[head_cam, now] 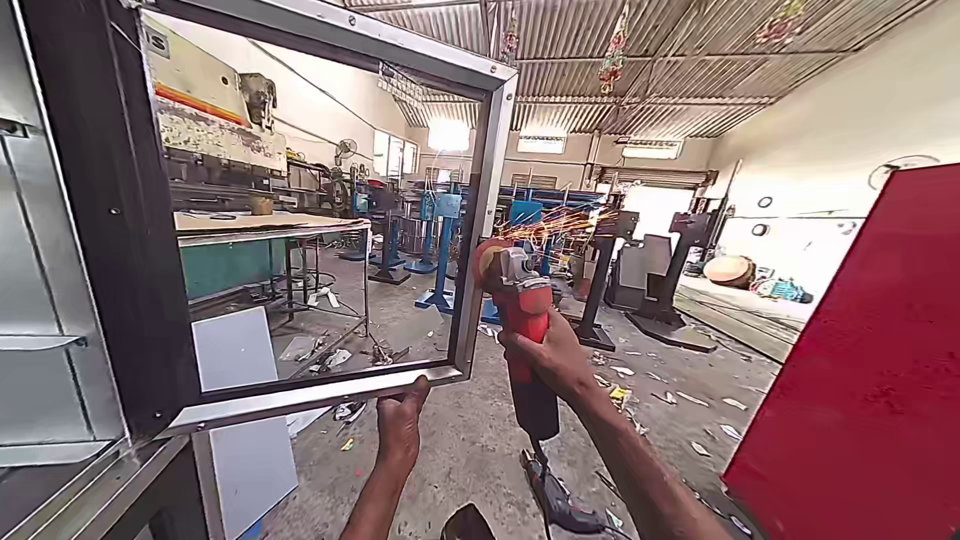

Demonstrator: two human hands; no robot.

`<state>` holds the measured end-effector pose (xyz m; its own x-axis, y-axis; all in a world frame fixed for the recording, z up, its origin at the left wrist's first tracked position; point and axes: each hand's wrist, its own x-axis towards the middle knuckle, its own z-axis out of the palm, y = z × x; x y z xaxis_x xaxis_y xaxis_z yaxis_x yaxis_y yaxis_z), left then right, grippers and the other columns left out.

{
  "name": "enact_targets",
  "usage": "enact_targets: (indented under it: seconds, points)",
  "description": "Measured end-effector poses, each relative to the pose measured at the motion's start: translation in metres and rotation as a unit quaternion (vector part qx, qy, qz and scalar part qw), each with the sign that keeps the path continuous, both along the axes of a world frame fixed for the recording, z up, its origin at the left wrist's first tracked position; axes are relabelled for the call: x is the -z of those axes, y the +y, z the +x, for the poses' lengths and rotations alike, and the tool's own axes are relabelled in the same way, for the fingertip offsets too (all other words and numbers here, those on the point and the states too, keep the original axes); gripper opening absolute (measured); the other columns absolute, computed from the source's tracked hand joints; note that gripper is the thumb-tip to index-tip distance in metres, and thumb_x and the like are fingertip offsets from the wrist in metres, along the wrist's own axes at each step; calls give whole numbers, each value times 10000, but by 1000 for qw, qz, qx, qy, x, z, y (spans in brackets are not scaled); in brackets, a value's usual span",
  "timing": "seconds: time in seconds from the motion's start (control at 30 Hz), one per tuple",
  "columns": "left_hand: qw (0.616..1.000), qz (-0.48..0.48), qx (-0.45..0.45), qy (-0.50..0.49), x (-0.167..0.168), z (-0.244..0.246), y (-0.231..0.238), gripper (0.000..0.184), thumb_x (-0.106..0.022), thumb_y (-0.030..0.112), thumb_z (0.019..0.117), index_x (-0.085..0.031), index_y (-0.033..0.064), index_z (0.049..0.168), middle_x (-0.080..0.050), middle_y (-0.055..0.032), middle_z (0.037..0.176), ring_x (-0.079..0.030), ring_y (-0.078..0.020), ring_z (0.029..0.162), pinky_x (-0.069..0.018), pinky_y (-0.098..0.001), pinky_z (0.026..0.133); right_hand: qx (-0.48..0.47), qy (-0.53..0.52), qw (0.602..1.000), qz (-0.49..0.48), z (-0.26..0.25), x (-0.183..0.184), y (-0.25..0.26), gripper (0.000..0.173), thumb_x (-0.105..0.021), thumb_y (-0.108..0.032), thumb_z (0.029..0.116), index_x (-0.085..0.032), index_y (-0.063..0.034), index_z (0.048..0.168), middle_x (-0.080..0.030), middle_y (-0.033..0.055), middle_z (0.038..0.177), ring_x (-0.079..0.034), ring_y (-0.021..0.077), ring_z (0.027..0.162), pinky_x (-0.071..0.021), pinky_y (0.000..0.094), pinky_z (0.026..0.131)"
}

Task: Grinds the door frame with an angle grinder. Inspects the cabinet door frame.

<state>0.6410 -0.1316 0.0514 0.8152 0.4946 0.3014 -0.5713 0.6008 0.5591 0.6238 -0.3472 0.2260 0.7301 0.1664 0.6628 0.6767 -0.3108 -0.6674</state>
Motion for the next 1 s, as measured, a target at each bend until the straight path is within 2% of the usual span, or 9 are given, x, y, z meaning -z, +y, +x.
enact_targets:
  seconds: [0.53,1.0]
  points:
    - [1000,1,-1,6,1,2,1,566,-753,-51,877,-469,-51,1367,-684,-230,1186,-720,-337,1030,-620,-487,914,14,-9,999,-30,1,4,4,629,-838,-418,742,-603,-113,1240,-736,-18,963,-731,116,810,-649,365,724]
    - [1000,9,-4,9,1,2,2,521,-755,-50,870,-504,-65,1326,-693,-232,1155,-721,-322,1012,-617,-480,911,1,0,1000,-8,2,2,8,641,-834,-423,739,-600,-103,1241,-737,-1,960,-735,135,791,-655,375,707]
